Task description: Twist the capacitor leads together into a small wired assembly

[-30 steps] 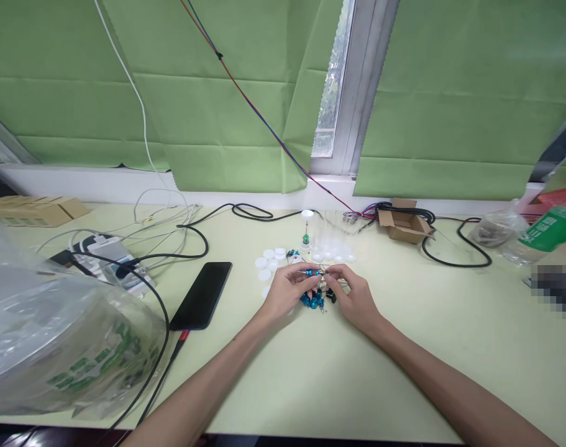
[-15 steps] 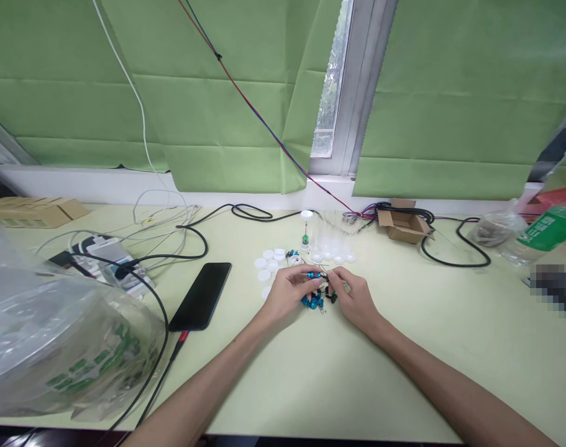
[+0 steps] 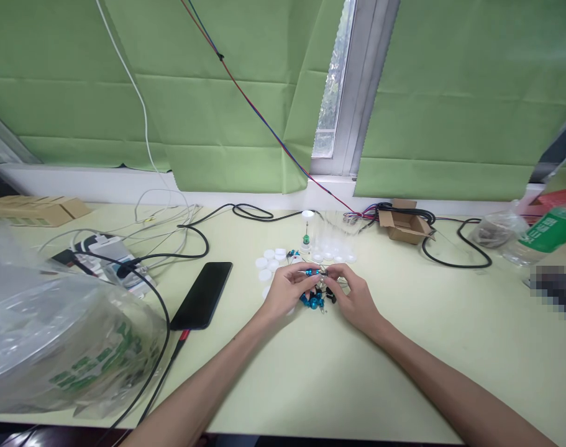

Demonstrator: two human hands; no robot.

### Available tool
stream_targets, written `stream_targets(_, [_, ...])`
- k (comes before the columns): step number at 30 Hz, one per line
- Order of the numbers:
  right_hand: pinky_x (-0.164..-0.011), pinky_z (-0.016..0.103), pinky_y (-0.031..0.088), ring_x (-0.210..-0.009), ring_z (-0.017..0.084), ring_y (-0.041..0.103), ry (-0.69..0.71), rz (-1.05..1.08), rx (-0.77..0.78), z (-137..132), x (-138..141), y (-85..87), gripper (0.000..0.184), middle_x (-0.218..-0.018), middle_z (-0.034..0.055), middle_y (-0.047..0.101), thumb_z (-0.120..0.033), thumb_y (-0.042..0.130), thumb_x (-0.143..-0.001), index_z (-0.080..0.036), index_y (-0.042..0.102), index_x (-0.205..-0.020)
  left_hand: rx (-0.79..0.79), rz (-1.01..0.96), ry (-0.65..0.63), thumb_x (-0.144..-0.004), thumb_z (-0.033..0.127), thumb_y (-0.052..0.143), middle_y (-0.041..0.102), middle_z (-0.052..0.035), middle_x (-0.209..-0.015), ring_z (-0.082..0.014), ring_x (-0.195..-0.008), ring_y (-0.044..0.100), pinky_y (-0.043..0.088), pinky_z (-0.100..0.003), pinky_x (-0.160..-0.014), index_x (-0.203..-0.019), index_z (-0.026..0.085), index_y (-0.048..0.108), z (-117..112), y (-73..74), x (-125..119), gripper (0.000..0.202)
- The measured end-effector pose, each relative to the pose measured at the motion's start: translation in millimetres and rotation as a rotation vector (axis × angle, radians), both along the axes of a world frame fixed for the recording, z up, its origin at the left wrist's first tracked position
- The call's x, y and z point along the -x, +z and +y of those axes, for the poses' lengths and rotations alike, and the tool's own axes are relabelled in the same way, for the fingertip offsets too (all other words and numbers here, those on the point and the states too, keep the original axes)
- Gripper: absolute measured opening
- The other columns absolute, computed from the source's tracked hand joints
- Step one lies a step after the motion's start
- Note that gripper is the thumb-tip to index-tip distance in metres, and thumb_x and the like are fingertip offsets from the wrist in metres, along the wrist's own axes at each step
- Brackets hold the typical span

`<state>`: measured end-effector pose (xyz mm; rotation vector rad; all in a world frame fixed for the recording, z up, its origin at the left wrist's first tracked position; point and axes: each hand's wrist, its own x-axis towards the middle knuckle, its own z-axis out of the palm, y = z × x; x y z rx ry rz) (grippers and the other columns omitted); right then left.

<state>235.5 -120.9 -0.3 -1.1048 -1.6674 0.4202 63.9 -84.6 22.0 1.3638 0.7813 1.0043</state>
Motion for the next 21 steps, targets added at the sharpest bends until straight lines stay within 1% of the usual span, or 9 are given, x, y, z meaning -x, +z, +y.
stream_targets(5, [-0.070, 0.029, 0.047, -0.073, 0.017, 0.060, 0.016, 0.012, 0.046, -0.4, 0.1, 2.2, 0.012, -0.080, 0.0017, 0.064, -0.030, 0.050, -0.095, -0.020, 0.057, -0.092, -0.006, 0.026, -0.019, -0.073, 0.035, 0.076, 0.063, -0.0011, -0.062, -0.0109, -0.052, 0.052, 0.045, -0.026, -0.053, -0.095, 0.016, 0.072, -2.7, 3.1, -0.6, 0.030])
stream_targets(13, [-0.064, 0.028, 0.043, -0.063, 0.015, 0.054, 0.031, 0.012, 0.125, -1.4, 0.2, 4.2, 0.028, -0.067, -0.0004, 0.057, -0.036, 0.045, -0.097, -0.020, 0.055, -0.076, -0.049, 0.087, -0.031, -0.075, 0.034, 0.074, 0.062, -0.0010, -0.062, -0.0104, -0.051, 0.052, 0.046, -0.025, -0.052, -0.096, 0.016, 0.072, -3.9, 5.6, 0.4, 0.028])
stream_targets(17, [-0.065, 0.029, 0.043, -0.061, 0.015, 0.053, 0.013, -0.004, 0.127, -0.9, -0.4, 2.7, 0.034, -0.063, -0.0004, 0.056, -0.037, 0.042, -0.098, -0.021, 0.053, -0.070, -0.058, 0.099, -0.036, -0.075, 0.034, 0.073, 0.061, -0.0007, -0.061, -0.0106, -0.051, 0.052, 0.046, -0.025, -0.052, -0.096, 0.016, 0.072, -3.7, 4.0, 0.5, 0.028])
stream_targets(21, [-0.069, 0.030, 0.044, -0.066, 0.017, 0.055, -0.015, -0.024, 0.101, -1.1, -0.2, 2.1, 0.036, -0.064, 0.0002, 0.057, -0.037, 0.041, -0.099, -0.021, 0.053, -0.069, -0.051, 0.097, -0.029, -0.075, 0.035, 0.074, 0.062, -0.0011, -0.061, -0.0107, -0.051, 0.052, 0.045, -0.025, -0.052, -0.097, 0.016, 0.072, -3.0, 2.9, 0.2, 0.030])
